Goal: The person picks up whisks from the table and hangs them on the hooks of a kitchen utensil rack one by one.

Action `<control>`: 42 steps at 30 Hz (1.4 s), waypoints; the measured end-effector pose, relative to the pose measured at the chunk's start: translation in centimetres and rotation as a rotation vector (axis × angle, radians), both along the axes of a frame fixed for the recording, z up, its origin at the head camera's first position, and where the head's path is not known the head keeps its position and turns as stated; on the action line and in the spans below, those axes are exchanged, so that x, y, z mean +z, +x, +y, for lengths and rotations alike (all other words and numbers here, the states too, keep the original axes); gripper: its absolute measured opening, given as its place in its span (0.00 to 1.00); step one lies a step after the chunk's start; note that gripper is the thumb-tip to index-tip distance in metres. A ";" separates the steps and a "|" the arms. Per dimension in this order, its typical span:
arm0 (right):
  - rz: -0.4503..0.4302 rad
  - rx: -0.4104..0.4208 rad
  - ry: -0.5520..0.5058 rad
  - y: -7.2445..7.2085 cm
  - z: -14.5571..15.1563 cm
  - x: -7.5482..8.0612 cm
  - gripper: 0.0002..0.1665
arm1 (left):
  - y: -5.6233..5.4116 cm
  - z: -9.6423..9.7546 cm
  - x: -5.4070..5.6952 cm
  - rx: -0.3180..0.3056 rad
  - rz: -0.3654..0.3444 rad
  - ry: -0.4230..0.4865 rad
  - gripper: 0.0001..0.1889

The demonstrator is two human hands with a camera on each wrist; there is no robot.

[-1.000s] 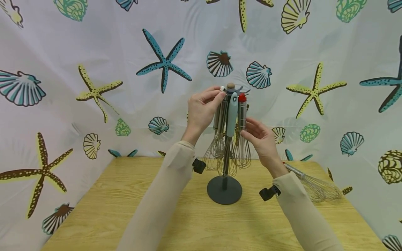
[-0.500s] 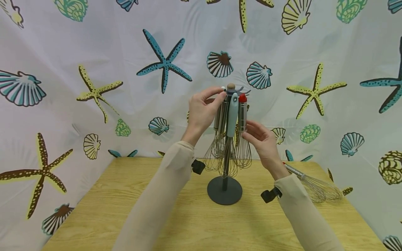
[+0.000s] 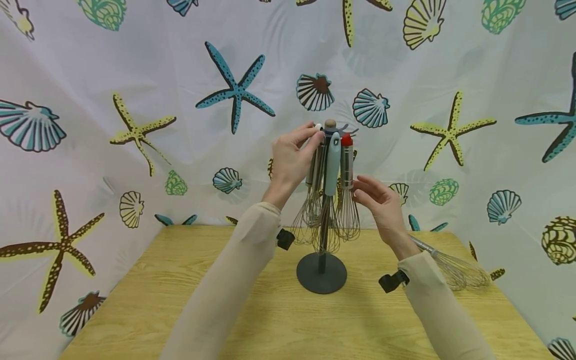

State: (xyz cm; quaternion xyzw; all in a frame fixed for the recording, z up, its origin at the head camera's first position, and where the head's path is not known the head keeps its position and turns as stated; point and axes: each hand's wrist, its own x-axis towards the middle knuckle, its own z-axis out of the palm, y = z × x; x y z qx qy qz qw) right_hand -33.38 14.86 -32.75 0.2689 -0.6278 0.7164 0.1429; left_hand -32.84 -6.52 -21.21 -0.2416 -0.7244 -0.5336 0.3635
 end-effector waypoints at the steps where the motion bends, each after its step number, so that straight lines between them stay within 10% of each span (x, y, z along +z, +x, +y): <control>1: 0.003 -0.001 -0.001 -0.1 0.1 0.0 0.24 | 0.0 0.0 0.0 -0.005 0.003 0.004 0.12; 27: -0.089 -0.045 0.005 -1.9 5.6 -4.2 0.17 | -1.1 -1.2 -0.1 -0.105 -0.043 0.005 0.11; 42: -0.273 -0.073 0.385 -3.6 10.5 -8.0 0.29 | -1.4 -1.8 0.0 -0.182 -0.071 -0.008 0.12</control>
